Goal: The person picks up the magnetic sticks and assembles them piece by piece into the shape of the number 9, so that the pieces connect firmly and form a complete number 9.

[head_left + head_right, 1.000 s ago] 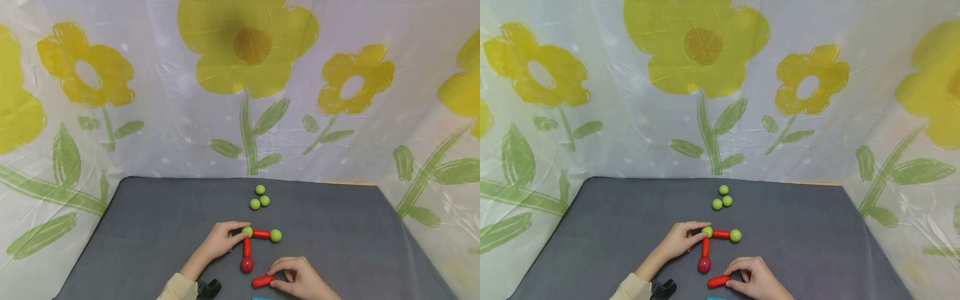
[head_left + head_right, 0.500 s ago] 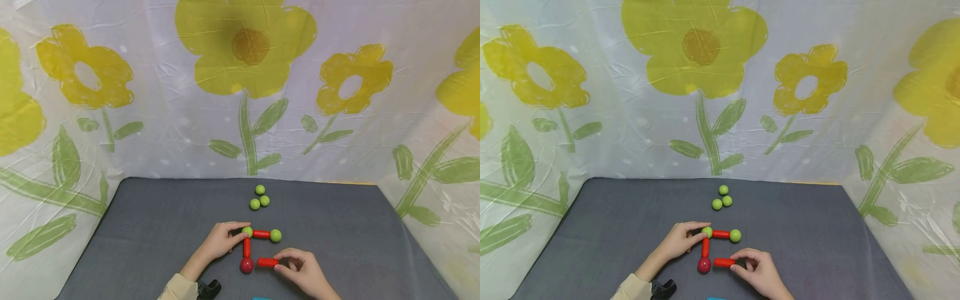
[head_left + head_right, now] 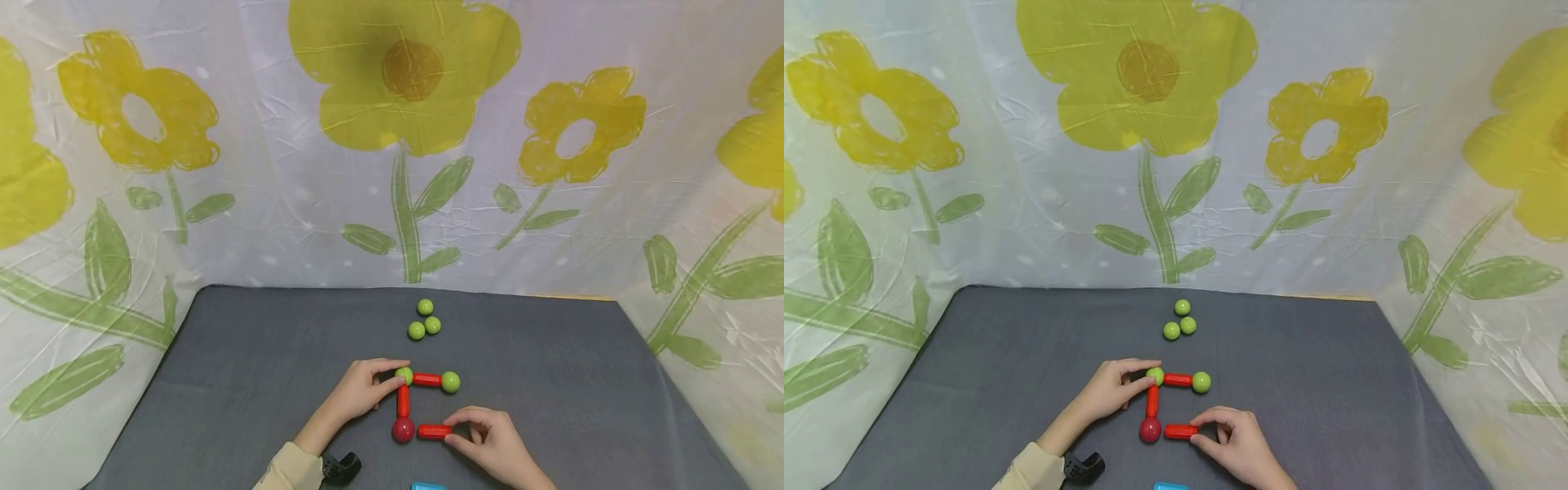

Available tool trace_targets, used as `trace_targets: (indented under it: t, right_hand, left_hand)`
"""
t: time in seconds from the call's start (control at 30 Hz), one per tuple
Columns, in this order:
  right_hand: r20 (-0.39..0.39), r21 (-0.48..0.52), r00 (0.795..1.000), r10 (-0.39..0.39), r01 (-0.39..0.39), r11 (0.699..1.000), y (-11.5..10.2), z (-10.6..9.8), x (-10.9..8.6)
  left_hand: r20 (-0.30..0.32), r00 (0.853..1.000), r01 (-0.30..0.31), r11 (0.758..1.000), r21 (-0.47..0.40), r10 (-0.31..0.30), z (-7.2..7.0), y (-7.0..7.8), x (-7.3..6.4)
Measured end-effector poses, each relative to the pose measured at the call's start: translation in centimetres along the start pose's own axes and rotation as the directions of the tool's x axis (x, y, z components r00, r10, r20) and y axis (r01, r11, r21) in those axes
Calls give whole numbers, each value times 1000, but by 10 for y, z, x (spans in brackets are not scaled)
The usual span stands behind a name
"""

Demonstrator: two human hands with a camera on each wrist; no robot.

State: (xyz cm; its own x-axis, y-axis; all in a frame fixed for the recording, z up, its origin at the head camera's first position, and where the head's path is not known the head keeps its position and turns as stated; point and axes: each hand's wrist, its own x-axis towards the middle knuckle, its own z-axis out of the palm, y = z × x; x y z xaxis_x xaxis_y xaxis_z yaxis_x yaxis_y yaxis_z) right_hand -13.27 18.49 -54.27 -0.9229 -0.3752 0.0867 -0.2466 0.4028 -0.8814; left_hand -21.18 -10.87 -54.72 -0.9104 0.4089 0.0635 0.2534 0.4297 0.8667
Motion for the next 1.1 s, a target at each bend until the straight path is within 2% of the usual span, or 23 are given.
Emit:
trace_targets:
  t: [0.53, 0.87, 1.1]
  right_hand:
    - [11, -55, 1000, -17, 17, 998, -5, 5, 0]
    - [23, -55, 994, -105, 106, 993, -6, 11, 0]
    - [22, -87, 994, -108, 109, 990, -5, 11, 0]
  left_hand:
    - [-4, 1000, -11, 1000, 16, 11, 1, -1, 0]
    - [-3, 1000, -9, 1000, 15, 9, 1, -1, 0]
    - [-2, 1000, -18, 1000, 9, 18, 1, -1, 0]
